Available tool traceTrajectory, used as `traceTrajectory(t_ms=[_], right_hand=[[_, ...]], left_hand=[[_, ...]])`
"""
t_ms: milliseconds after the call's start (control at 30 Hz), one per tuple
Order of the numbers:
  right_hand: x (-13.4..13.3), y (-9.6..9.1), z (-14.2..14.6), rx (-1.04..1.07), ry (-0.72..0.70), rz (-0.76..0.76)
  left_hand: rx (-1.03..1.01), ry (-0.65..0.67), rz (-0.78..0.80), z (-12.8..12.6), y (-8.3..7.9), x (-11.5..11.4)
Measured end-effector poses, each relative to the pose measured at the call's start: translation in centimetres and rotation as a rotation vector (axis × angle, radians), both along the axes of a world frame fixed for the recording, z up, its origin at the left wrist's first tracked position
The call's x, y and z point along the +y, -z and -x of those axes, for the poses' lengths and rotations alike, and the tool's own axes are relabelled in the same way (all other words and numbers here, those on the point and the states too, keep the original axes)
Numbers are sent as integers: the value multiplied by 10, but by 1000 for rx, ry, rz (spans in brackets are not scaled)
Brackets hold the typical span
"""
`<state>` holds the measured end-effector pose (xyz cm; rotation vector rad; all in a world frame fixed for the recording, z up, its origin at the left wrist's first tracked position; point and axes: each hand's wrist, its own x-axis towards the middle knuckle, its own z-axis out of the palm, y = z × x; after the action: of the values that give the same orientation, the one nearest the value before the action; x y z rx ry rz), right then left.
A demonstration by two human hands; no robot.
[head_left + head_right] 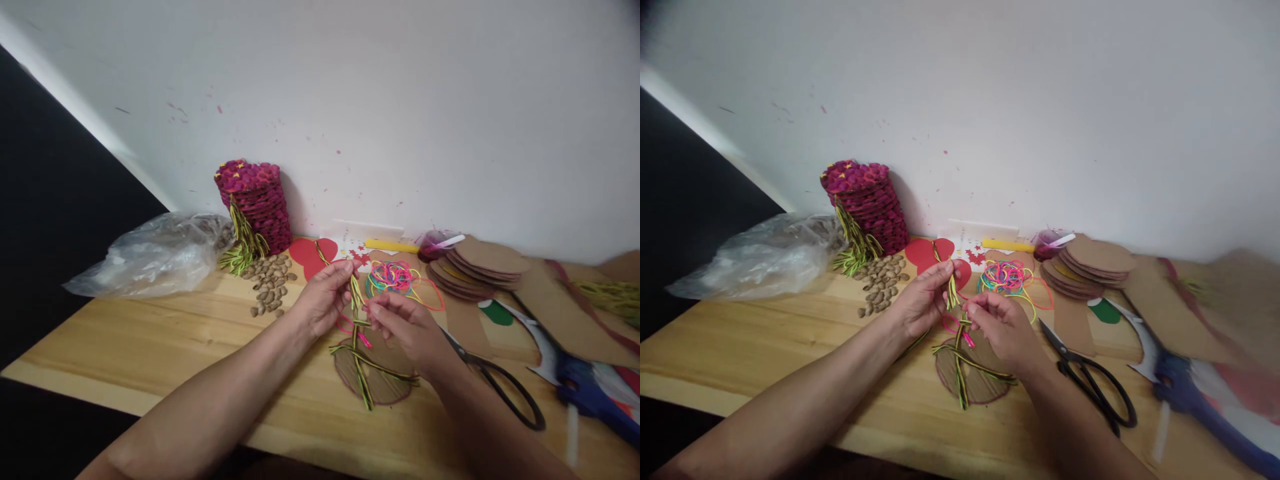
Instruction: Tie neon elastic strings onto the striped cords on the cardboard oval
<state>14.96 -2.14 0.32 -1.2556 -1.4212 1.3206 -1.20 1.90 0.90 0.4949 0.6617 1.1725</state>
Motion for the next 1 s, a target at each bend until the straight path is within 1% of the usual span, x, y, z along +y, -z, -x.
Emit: traceTrajectory(t_ms=[167, 233, 333, 467, 600, 667, 833, 1000], right_hand=[[0, -1, 0, 25, 82, -10], [-1, -1, 0, 40, 78, -29], [-2, -2, 4, 77, 32, -57], [-1, -3, 7, 77, -25, -10], [1, -1, 3, 53, 14, 36], [1, 0, 2, 51, 8, 37], [-3, -7, 3, 31, -12, -23], [-4, -9, 4, -10, 49, -60]], left_hand=[[34, 2, -23, -1, 2, 1], [47, -7, -36, -1, 3, 1], [59, -2, -50, -2, 5, 0], [76, 5, -60, -3, 7, -1], [77, -9, -44, -3, 5, -3], [84, -20, -35, -3, 3, -4], [135, -38, -41, -4, 0, -5], [137, -63, -38, -5, 2, -4]])
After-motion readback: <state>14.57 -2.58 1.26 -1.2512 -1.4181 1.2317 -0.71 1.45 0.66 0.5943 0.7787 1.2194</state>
